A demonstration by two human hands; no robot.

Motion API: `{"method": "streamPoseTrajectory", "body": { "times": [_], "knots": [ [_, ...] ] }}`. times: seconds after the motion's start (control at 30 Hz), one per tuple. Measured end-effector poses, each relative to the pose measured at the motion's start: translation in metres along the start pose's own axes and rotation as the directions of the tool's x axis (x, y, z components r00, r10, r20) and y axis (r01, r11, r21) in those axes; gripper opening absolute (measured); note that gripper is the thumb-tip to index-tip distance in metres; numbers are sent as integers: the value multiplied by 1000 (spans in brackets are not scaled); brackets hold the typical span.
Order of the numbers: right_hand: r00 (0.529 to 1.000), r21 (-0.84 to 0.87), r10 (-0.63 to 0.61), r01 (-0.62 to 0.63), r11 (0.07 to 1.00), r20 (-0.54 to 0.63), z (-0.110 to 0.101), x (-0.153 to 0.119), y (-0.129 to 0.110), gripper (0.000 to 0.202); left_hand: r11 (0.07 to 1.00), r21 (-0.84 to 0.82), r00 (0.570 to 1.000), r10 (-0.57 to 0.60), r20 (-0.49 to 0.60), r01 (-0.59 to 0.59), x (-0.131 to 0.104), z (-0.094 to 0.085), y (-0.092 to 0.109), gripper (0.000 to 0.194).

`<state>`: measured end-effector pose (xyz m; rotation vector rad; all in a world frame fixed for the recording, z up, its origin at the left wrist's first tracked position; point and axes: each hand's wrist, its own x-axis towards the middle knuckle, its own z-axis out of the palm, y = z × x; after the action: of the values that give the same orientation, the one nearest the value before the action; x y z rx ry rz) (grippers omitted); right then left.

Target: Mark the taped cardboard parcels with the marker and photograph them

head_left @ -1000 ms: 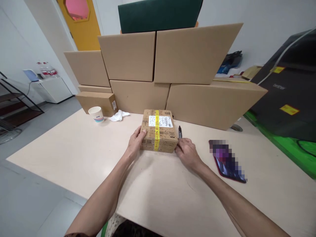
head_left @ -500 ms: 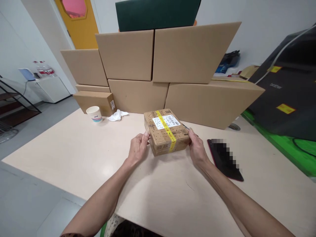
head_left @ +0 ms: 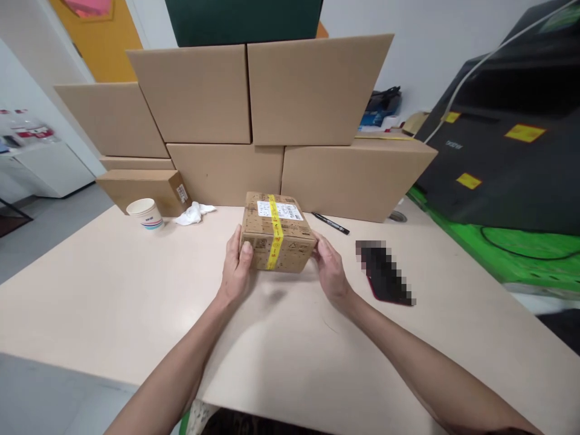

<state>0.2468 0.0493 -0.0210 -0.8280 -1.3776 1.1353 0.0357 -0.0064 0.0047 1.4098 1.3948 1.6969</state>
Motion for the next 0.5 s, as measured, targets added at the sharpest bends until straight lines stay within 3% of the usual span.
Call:
{"method": "streamPoseTrajectory", "body": {
  "times": [0.2, 0.37, 0.5],
  "knots": [
    [994, -34, -93, 95, 995, 62, 2, -15, 5, 50, 953, -200, 969, -243, -43, 229, 11, -4, 4, 58],
    [973, -78, -133, 150, 986, 187, 3, -23, -3, 54, 884, -281, 907, -411, -88, 373, 21, -15, 9, 59],
    [969, -110, -127, 152, 982, 212, 2, -24, -4, 48, 844, -286, 858, -500, -118, 453, 29, -25, 2, 47]
  ]
}}
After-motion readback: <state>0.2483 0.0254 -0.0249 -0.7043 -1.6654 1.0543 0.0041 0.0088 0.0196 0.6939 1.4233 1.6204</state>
